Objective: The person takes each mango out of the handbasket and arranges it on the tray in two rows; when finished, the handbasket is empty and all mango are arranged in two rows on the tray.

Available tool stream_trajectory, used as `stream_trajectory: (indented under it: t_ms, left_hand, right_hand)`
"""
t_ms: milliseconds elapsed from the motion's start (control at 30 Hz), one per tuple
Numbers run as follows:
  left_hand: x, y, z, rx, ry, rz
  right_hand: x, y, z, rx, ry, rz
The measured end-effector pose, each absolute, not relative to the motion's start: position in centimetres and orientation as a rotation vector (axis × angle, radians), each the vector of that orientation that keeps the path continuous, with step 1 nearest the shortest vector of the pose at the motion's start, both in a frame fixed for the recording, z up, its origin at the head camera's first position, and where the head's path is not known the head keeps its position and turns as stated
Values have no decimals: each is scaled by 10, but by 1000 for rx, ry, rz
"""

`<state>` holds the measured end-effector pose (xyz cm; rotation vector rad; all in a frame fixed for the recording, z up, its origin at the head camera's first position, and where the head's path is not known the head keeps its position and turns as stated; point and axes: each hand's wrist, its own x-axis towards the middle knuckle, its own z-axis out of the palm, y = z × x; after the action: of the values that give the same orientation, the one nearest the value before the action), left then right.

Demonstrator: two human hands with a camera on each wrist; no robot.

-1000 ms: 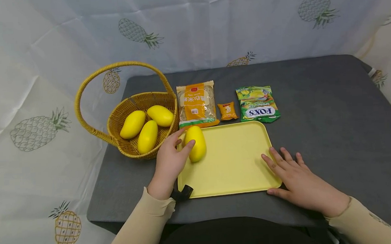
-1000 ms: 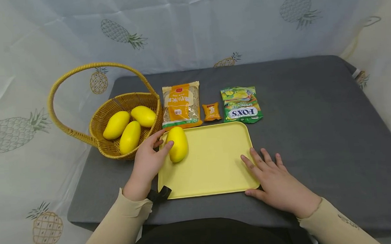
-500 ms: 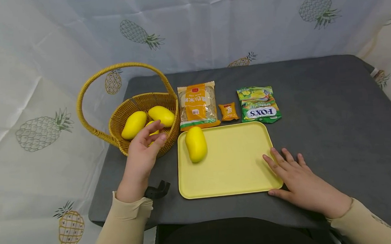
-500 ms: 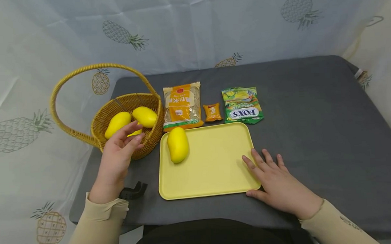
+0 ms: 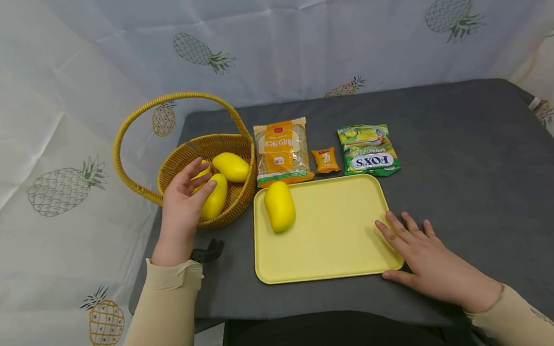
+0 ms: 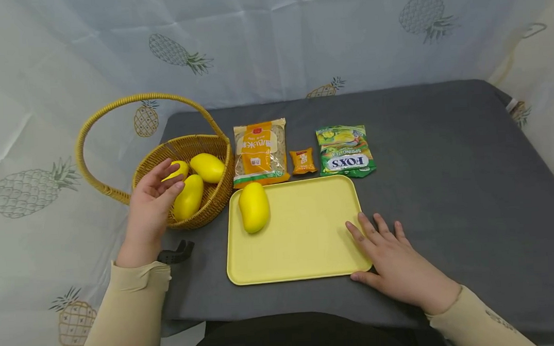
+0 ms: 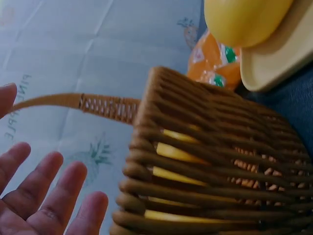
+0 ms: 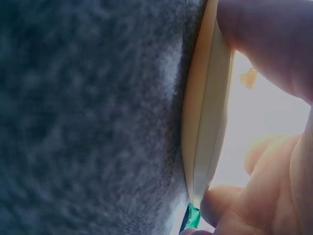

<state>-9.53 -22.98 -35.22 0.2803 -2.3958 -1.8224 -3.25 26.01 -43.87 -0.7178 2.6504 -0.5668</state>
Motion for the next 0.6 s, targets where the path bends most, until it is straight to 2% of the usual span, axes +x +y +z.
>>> stream_trajectory:
  t_ms: [300, 600]
  left_hand:
    - [-103, -239, -358, 390, -2510, -1630]
    - [-113, -241, -367, 296, -2994, -984]
  right_hand:
    - [-32, 262, -439, -728, 2659, -567]
    - [-32, 262, -441, -730, 2659, -578]
